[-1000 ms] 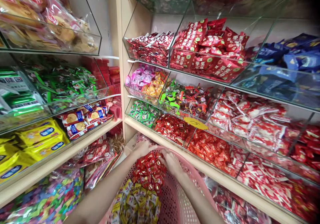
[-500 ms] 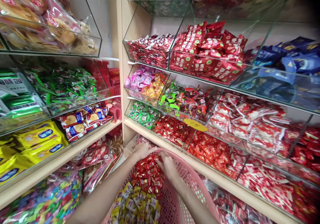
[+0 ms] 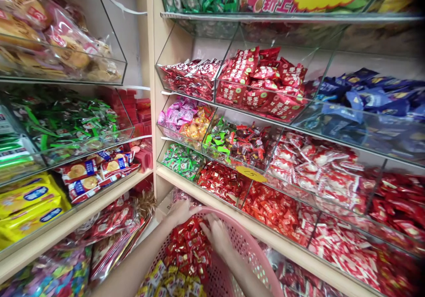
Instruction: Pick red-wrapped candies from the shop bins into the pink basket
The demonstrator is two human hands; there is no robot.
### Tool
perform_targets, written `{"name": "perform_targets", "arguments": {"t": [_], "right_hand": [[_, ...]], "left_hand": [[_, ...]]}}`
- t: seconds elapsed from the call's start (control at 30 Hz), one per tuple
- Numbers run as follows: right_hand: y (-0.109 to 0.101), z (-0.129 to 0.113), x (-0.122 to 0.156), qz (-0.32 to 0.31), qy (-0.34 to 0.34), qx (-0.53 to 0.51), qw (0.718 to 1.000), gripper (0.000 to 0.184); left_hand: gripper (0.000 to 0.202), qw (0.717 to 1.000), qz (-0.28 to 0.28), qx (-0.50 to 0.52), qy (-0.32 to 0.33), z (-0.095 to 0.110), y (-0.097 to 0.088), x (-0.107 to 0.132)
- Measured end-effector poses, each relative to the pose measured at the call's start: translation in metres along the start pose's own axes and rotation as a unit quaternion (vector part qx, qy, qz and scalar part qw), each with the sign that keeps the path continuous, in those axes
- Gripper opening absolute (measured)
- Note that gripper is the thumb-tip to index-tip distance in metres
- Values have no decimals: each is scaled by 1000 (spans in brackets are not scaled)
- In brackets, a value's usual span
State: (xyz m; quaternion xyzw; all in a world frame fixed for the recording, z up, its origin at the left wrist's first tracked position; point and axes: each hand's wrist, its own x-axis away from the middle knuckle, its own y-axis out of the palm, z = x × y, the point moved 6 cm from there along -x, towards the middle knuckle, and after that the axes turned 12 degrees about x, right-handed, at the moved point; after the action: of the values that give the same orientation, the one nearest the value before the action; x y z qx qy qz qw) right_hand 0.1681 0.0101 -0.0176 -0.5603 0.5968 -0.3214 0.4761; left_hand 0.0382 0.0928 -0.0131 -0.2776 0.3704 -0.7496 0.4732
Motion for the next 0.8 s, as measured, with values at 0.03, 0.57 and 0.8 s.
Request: {"name": "perform_targets", "arguments": {"t": [0.03,0.57,0.8], "right_hand": [[-3,1,0,6,1,-2,1000,19],[-74,61,-97,-138,145,241,950,20],[-51,81,-100,-183,179,251,934,31]], "left_hand": [[66,1000,0,2,1,0,0,0],[63,999,-26,20,-19,-2,0,-2],[64,998,-31,32,-40,-5,1,0]]}}
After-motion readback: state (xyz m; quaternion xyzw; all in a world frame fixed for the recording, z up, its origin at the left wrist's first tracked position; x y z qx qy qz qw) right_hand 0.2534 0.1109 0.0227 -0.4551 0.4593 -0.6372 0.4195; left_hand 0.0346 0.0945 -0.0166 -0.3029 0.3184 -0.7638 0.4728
